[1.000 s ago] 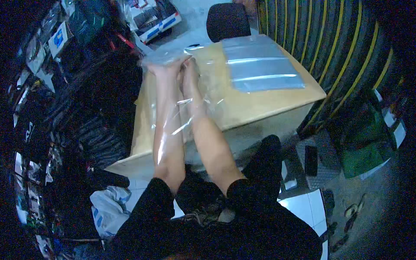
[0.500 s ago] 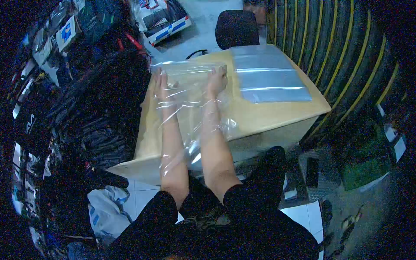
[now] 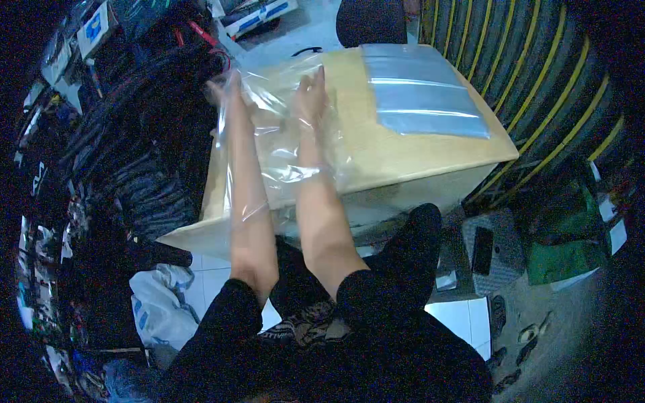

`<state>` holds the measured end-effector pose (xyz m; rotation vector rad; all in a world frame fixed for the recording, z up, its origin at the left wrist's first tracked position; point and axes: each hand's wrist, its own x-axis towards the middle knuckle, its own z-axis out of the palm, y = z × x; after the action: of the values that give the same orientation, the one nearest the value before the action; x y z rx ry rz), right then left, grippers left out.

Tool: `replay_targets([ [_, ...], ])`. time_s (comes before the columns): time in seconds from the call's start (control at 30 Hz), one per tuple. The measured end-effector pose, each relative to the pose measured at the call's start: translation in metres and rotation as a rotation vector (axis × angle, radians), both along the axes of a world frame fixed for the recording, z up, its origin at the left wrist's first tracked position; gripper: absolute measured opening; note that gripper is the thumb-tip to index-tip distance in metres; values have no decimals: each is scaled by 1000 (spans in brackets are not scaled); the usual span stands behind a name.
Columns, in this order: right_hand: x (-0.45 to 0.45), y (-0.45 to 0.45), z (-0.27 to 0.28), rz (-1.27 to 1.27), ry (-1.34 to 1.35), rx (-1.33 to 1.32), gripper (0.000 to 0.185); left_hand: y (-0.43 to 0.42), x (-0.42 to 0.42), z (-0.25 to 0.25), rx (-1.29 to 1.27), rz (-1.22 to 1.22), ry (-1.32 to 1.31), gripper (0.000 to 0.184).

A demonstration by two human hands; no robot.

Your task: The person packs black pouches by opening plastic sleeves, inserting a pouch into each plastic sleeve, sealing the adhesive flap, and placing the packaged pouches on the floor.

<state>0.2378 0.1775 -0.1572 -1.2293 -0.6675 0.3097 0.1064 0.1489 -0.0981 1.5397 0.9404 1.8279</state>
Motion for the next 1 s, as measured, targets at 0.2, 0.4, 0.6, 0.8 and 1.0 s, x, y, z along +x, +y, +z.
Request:
replay_targets([
  [0.2, 19, -38, -18, 429, 147, 127, 51, 12, -35, -42, -126, -249, -300, 70],
  [0.4, 34, -52, 6, 420, -77, -33, 65, 29, -33, -55, -209, -310, -254, 60],
  [0.6, 59, -47, -20, 341, -172, 69, 64, 15, 0, -58, -181, -350, -489, 57],
  [0.8, 48, -77, -5, 479, -229, -61, 67, 2, 21, -52, -282, -407, -510, 84],
  [1.0, 39, -47, -27, 234, -418, -212, 58, 5, 32, -56, -509, -473, -474, 84],
])
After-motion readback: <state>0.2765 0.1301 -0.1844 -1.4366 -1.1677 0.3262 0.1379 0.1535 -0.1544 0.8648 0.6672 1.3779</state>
